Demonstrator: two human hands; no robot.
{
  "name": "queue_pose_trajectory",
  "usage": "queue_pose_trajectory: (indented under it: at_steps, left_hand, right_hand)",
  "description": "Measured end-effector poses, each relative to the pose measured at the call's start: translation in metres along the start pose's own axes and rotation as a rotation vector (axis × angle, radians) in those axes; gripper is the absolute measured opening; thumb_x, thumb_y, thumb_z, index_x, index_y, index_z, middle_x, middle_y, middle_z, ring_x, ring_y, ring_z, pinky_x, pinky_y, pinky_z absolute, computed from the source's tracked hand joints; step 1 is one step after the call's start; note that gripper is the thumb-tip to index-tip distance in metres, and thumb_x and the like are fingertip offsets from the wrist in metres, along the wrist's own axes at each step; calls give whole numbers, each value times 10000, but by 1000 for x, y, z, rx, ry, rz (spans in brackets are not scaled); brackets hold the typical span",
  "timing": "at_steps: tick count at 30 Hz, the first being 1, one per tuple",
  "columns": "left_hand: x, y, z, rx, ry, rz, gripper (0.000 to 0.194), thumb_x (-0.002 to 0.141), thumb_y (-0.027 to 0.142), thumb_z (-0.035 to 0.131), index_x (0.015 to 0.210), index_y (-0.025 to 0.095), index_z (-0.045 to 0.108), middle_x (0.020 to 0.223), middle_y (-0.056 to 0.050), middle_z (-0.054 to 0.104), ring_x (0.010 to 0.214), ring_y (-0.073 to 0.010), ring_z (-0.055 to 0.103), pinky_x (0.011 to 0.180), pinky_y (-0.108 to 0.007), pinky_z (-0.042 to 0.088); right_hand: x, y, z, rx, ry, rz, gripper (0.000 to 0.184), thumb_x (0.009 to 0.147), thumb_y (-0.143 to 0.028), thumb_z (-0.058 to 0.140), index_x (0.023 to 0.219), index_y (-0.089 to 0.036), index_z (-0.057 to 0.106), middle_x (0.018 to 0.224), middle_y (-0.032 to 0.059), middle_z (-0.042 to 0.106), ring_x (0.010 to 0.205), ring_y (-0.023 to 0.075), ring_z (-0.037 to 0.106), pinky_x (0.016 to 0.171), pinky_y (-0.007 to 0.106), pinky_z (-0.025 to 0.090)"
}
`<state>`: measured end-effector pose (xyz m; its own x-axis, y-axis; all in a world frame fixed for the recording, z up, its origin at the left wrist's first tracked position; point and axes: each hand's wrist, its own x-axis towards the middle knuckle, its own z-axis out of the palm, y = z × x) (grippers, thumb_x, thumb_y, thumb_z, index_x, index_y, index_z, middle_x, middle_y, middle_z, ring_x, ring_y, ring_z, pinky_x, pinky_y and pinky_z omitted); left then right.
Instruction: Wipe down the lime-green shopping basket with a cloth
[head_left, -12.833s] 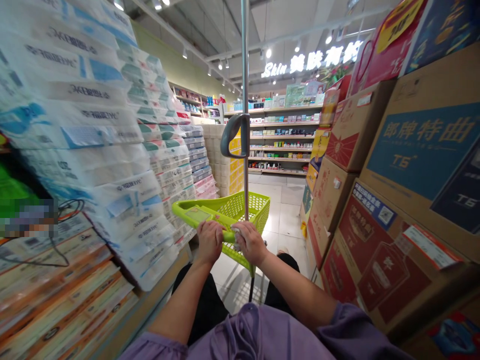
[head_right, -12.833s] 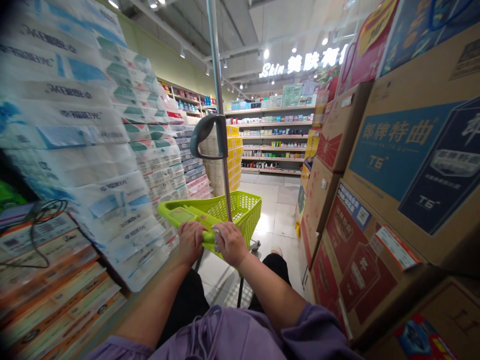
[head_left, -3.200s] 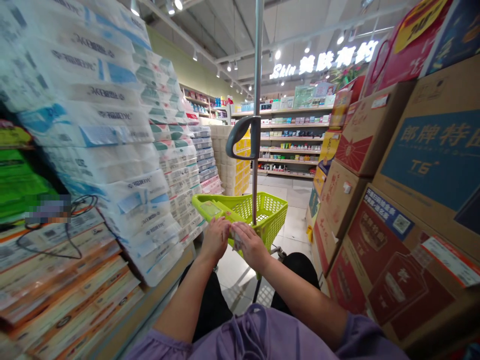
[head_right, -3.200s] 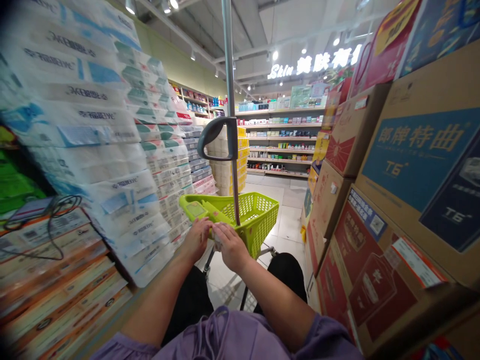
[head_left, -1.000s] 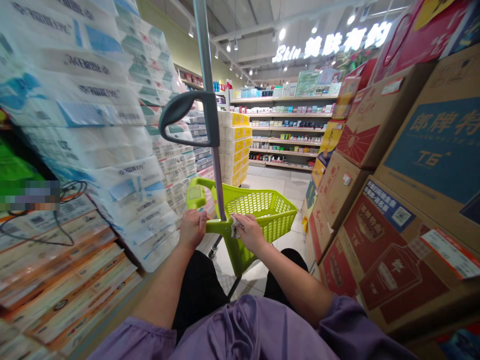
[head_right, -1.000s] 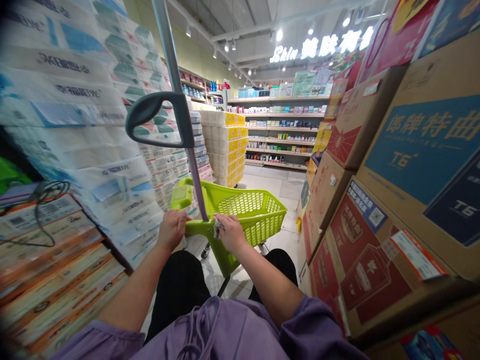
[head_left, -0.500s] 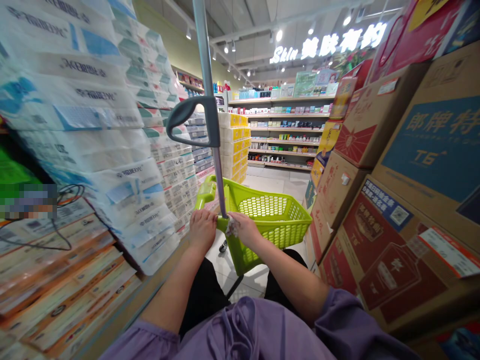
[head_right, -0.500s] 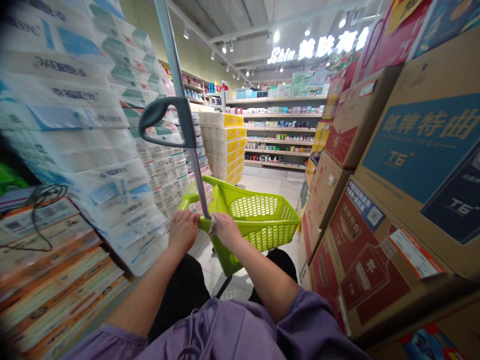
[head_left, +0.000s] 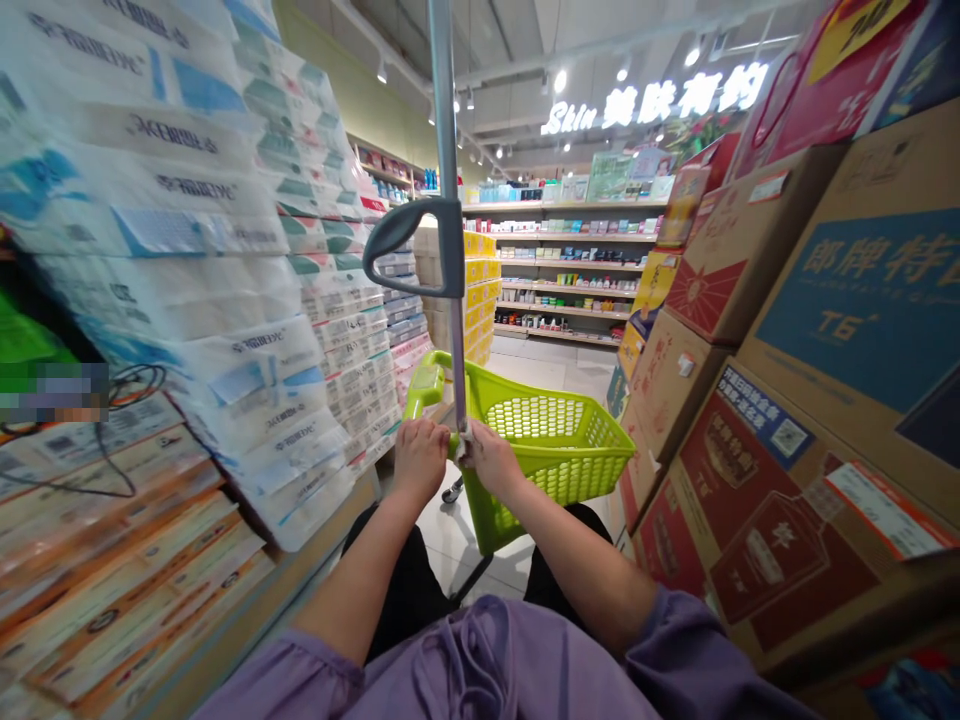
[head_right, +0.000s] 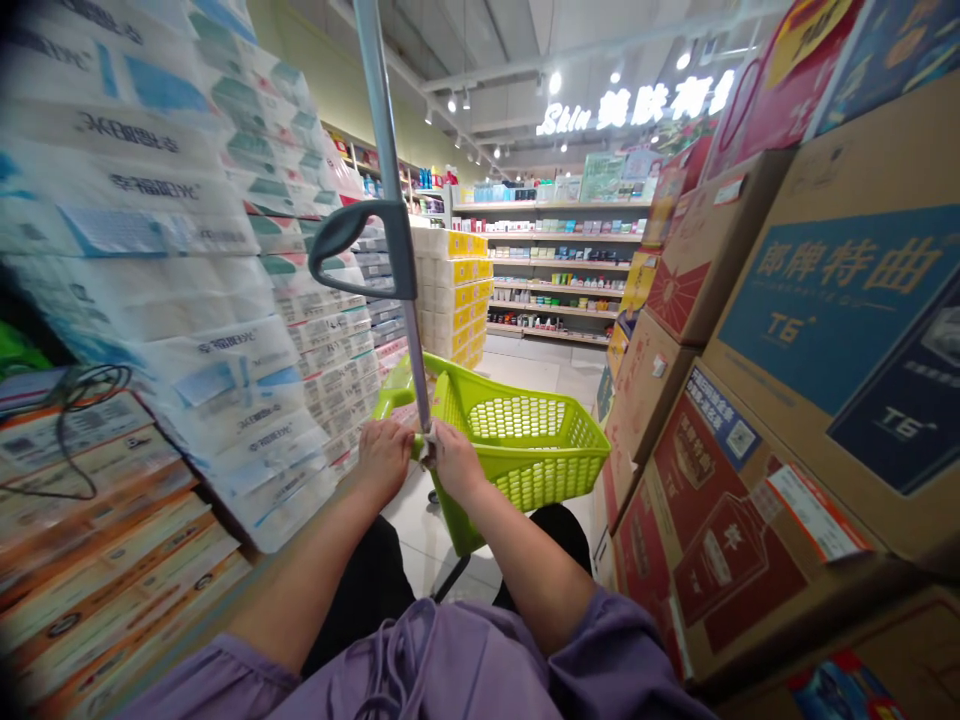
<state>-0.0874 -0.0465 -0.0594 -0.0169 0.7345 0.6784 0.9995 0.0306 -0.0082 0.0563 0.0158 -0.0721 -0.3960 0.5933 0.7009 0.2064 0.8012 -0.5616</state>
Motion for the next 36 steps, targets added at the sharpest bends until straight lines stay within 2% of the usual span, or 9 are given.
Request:
queue_pose_trajectory:
  at_steps: [5,12,19,24,28,32,36]
  left_hand:
    - [2,1,0,-74,-31,-3,208,865,195,436,912,194,639,969,-105,603,1051,-286,505,1027,-468,325]
    - [2,3,1,-58,-19,-8,221,905,256,410,876,202,622,954,-94,602,1062,-283,493,1049,-498,300]
    - [3,2,4,-7,-23,10,224,893,216,415,908,172,634,965,-104,610,1079,-284,503,1050,-486,304]
    - [2,2,6,6,0,4,232,912,258,415,901,180,632,973,-92,614,1118,-282,491,1088,-491,268]
    - [2,3,6,18,17,7,220,911,250,423,894,181,631,961,-83,611,1115,-276,495,1095,-489,263]
    - [3,2,6,17,25,12,213,910,247,426,887,185,628,948,-80,605,1108,-273,494,1084,-485,284]
    - [3,1,8,1,34,8,223,915,252,416,888,182,626,958,-84,608,1110,-284,482,1080,-497,290]
  right_hand:
    - [20,-13,-2,23,141,-31,495,929,-207,414,1423,-241,391,1381,63,510,1318,187,426,1117,360,355]
    - [-2,3,3,11,-19,53,417,908,-154,388,1291,-207,546,1253,96,608,1187,203,552,1035,362,439]
    - [23,-16,-6,31,58,56,482,911,-191,416,1392,-216,428,1383,72,508,1313,184,428,1114,350,343]
    - [-3,5,-1,-29,-105,63,469,874,-111,405,1326,-193,502,1285,102,582,1210,203,524,1056,387,405]
    - [-15,17,-1,-101,-115,52,469,863,-92,396,1310,-165,516,1315,133,551,1226,207,504,1068,384,385]
    - [-13,20,-3,-137,-138,19,502,832,-76,427,1319,-166,508,1316,125,550,1216,203,507,1063,368,389]
    - [-14,25,-4,-192,-144,13,554,786,-61,479,1323,-195,510,1324,107,550,1224,216,495,1064,399,382]
